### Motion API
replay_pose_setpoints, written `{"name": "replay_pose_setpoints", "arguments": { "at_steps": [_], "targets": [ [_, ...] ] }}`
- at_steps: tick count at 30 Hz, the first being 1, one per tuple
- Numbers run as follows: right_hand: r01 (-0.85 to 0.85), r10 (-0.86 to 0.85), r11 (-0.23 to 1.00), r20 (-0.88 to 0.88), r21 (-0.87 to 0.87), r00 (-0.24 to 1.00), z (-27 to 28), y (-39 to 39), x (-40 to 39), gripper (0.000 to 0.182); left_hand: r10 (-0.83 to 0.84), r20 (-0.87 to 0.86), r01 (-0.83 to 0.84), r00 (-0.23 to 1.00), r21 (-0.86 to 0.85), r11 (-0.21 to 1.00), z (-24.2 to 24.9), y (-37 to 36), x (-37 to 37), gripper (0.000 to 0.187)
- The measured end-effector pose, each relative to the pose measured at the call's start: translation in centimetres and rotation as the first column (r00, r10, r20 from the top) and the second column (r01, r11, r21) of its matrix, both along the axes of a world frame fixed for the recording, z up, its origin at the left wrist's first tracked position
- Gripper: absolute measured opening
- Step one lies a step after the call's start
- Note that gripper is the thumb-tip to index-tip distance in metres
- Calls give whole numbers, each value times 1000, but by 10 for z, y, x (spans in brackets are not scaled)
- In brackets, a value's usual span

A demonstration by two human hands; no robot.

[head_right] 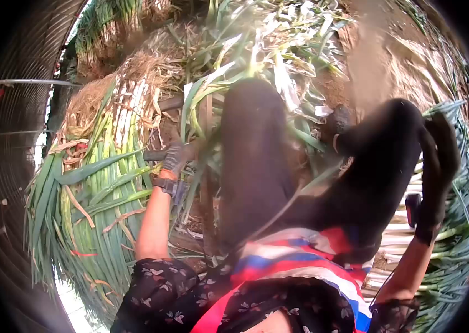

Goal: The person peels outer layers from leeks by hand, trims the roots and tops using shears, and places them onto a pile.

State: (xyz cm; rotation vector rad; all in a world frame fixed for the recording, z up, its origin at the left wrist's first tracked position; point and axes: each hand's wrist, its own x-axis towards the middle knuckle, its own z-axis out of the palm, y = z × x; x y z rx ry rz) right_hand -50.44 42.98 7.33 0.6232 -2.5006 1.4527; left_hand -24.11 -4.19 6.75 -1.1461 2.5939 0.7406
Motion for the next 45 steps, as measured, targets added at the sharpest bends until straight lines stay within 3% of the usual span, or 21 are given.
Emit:
{"name": "replay_pose_setpoints", "arguments": {
  "at_steps": [1, 2, 4, 5, 7, 8, 9, 11, 13, 14, 16, 21, 22, 25, 30, 34, 35, 37, 39, 42, 45],
  "targets": [
    [-128, 136, 986, -75, 104, 988, 4, -38, -17, 42, 43, 93, -39, 995, -46, 998, -10, 1, -7, 57],
    [-428, 428, 858, -65, -284, 902, 18, -95, -3, 45, 87, 187, -71, 978, -91, 993, -20, 2, -13, 61],
    [-656, 632, 741, -180, -142, 754, 16, -174, -16, 49, 119, 77, -86, 990, -342, 936, -82, -16, -6, 67],
    [-519, 614, 772, -218, 366, 759, 4, -200, -35, 50, 88, -3, -81, 996, -428, 900, -108, -27, -1, 68],
    [-578, 781, 594, -228, 560, 582, -19, -241, -30, 45, -165, -150, 65, 975, -516, 854, -116, -34, 1, 59],
    [-623, 812, 469, -29, 626, 583, -42, -246, -26, 39, -307, -152, 160, 939, -597, 786, -103, -35, -7, 52],
    [-672, 807, 331, 171, 662, 566, -59, -248, -20, 34, -370, 124, 373, 920, -559, 740, -82, -31, -25, 46],
    [-700, 720, -148, 562, 699, 408, -57, -260, -8, 22, -446, 416, 599, 793, -398, 695, -74, -35, -42, 34],
    [-828, 872, -23, 417, 560, 257, -68, -262, -6, 18, -502, 461, 655, 732, -269, 706, -85, -49, -49, 23],
    [-877, 926, 26, 319, 479, 201, -70, -263, -8, 16, -673, 247, 716, 698, -256, 649, -83, -78, -47, 21],
    [-871, 908, 108, 309, 480, 283, -66, -274, -11, 17, -727, 184, 740, 661, -316, 594, -66, -133, -75, 24],
    [-881, 923, 74, 303, 467, 238, -57, -292, -22, 28, -356, 405, 532, 842, -518, 669, -21, -217, -170, 36],
    [-813, 856, -83, 459, 576, 237, -53, -300, -18, 31, -319, 399, 500, 860, -533, 682, -20, -219, -177, 39],
    [-865, 909, -54, 383, 499, 165, -52, -292, -17, 32, -315, 354, 470, 881, -567, 677, -29, -200, -167, 47],
    [-834, 785, -329, 619, 443, 19, -41, -289, -1, 33, -445, 184, 461, 877, -586, 667, -69, -87, -78, 62],
    [-888, 810, -406, 536, 217, -239, -106, -246, 46, 35, -308, -192, 225, 932, -362, 905, -73, -22, -2, 64],
    [-888, 807, -429, 510, 162, -297, -125, -231, 56, 36, -465, 168, 462, 869, -612, 642, -40, -4, 1, 60],
    [-881, 802, -464, 466, 91, -374, -152, -207, 70, 37, -74, -259, -8, 963, -298, 954, -61, -8, 8, 53],
    [-870, 793, -484, 469, 95, -390, -165, -194, 73, 38, 158, -574, -248, 803, -82, 965, -69, -11, 15, 47],
    [-775, 685, -619, 568, 124, -456, -163, -203, 65, 38, 121, -503, -269, 856, -231, 935, -50, -37, 38, 55],
    [-721, 639, -684, 567, 111, -519, -146, -215, 60, 33, -4, -452, -319, 892, -636, 702, -36, -53, 84, 56]
  ]
}}
